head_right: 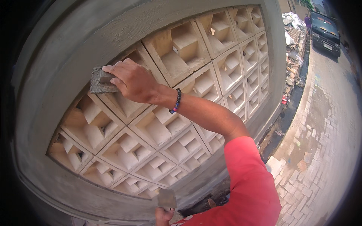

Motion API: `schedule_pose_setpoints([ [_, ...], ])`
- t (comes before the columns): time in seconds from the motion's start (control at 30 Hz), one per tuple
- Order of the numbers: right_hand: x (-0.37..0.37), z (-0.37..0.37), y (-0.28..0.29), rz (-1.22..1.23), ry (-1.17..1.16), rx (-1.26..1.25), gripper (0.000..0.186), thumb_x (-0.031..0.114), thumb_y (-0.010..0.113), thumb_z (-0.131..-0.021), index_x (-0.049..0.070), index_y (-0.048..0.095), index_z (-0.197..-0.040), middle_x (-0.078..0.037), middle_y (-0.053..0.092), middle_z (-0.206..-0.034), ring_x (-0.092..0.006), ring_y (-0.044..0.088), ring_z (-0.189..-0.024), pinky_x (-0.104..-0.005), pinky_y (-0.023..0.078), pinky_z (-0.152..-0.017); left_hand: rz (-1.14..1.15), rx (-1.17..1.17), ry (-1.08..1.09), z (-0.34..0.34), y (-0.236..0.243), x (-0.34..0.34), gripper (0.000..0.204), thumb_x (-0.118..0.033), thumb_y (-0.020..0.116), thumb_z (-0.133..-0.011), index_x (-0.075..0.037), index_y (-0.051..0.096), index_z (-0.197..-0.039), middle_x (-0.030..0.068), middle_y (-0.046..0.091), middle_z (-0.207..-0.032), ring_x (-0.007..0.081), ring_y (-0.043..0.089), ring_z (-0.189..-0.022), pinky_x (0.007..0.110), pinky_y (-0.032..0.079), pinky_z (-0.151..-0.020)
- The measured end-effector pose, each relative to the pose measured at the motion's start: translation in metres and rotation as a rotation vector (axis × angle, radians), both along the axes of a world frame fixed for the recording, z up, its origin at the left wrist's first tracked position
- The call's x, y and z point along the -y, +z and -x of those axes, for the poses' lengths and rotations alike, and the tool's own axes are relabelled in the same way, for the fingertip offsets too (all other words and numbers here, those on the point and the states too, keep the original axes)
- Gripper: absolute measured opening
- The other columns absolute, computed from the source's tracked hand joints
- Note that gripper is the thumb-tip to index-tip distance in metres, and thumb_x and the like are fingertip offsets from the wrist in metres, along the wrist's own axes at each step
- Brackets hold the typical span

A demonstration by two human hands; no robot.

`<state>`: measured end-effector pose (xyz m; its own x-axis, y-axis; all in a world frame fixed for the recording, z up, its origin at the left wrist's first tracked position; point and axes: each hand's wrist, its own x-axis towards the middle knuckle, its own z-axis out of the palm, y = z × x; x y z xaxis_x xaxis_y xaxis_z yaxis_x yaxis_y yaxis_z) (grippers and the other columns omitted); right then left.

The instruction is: The person applies cement to a decorative lattice wall using a trowel and a hawk. They repeatedly scoop cement from the hawk and smooth it onto the wall surface around the lattice pattern.

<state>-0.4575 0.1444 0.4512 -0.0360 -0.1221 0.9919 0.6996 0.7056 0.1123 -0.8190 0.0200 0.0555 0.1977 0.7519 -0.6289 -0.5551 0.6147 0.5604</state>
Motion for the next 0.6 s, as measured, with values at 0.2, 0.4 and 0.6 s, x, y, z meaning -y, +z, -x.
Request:
schedule_pose_setpoints([
  [0.2,0.015,-0.146,0.055,-0.166,-0.036,-0.589,0.032,0.012,0.06,-0.081,-0.002,0.059,-0.109,-0.018,0.066,-0.095,-0.026,0.064,-0.088,-0.0324,0.048,-0.08,-0.028,0.014,-0.042,-0.004,-0.002,-0.006,0.027,-0.026,0.038,-0.093,-0.013,0.055,-0.109,0.0058,0.063,-0.098,0.022,0.06,-0.079,0.033,0.043,-0.053],
  [0.4,-0.01,-0.257,0.069,-0.136,-0.071,-0.713,0.027,0.017,0.059,-0.088,-0.001,0.061,-0.107,-0.01,0.063,-0.105,-0.02,0.057,-0.097,-0.0305,0.044,-0.086,-0.012,-0.005,0.013,0.024,-0.016,0.004,0.027,-0.026,0.038,-0.093,-0.013,0.055,-0.109,0.0058,0.063,-0.098,0.0222,0.059,-0.079,0.034,0.043,-0.054],
  [0.6,-0.023,-0.195,0.063,-0.025,0.032,-0.653,0.033,0.008,0.06,-0.084,-0.003,0.057,-0.115,-0.008,0.065,-0.101,-0.0101,0.06,-0.087,-0.0233,0.047,-0.078,-0.082,0.071,-0.006,0.036,-0.032,0.005,0.03,-0.028,0.032,-0.096,-0.012,0.052,-0.112,0.007,0.062,-0.1,0.0238,0.059,-0.08,0.035,0.043,-0.054],
])
